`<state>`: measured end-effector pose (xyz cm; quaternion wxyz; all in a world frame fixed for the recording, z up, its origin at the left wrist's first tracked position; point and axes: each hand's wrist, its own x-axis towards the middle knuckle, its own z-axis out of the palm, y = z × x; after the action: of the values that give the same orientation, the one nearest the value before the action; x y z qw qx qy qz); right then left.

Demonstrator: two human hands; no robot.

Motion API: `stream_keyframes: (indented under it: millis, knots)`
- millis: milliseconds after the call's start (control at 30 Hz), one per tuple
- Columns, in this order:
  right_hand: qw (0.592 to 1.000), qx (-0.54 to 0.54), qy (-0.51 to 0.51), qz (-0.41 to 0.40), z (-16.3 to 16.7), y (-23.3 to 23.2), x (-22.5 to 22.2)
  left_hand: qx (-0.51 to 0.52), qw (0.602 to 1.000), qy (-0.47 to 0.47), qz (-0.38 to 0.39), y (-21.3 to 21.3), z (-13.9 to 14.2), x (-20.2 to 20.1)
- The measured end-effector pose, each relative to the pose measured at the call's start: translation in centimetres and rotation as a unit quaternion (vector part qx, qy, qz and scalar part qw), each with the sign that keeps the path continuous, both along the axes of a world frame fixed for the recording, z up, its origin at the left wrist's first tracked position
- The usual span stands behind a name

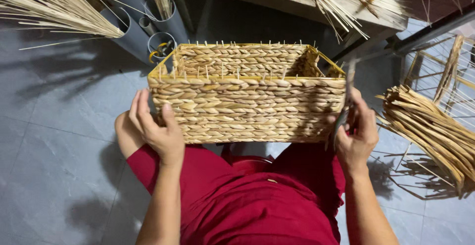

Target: The person sits on a low stool holding a woven water-hyacinth basket on their lap and uses scissors to trim off the protruding straw ends sticking out from the basket's rim and sides. They rotate the basket to reach different edges and continue cutting the sticking-out strands around the whole body of the basket.

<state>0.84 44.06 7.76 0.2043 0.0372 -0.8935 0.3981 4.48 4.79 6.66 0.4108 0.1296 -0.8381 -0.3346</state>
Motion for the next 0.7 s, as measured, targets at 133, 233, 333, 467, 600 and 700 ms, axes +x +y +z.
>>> stream_keyframes:
  millis: [133,233,333,467,600,700]
  knots:
    - [0.984,0.093,0.004,0.151,3.2,-0.7,-0.1,-0.100,0.989,-0.001,-0.108,2.9,2.7,-0.8]
    - [0.958,0.209,0.035,0.195,4.6,-2.0,-1.3,-0.148,0.971,0.017,-0.186,5.4,3.9,-3.7]
    - [0.934,0.294,0.051,0.194,5.4,-3.0,-2.3,-0.183,0.962,0.006,-0.203,6.4,5.1,-5.3]
    - [0.916,0.329,0.041,0.224,6.1,-3.4,-3.5,-0.224,0.952,-0.003,-0.207,6.2,6.4,-6.2]
    - [0.906,0.343,0.041,0.246,6.4,-3.6,-4.4,-0.237,0.943,-0.003,-0.232,6.0,7.1,-6.8]
    - [0.901,0.348,0.053,0.252,6.6,-3.8,-4.6,-0.253,0.935,-0.004,-0.248,6.1,7.5,-7.4]
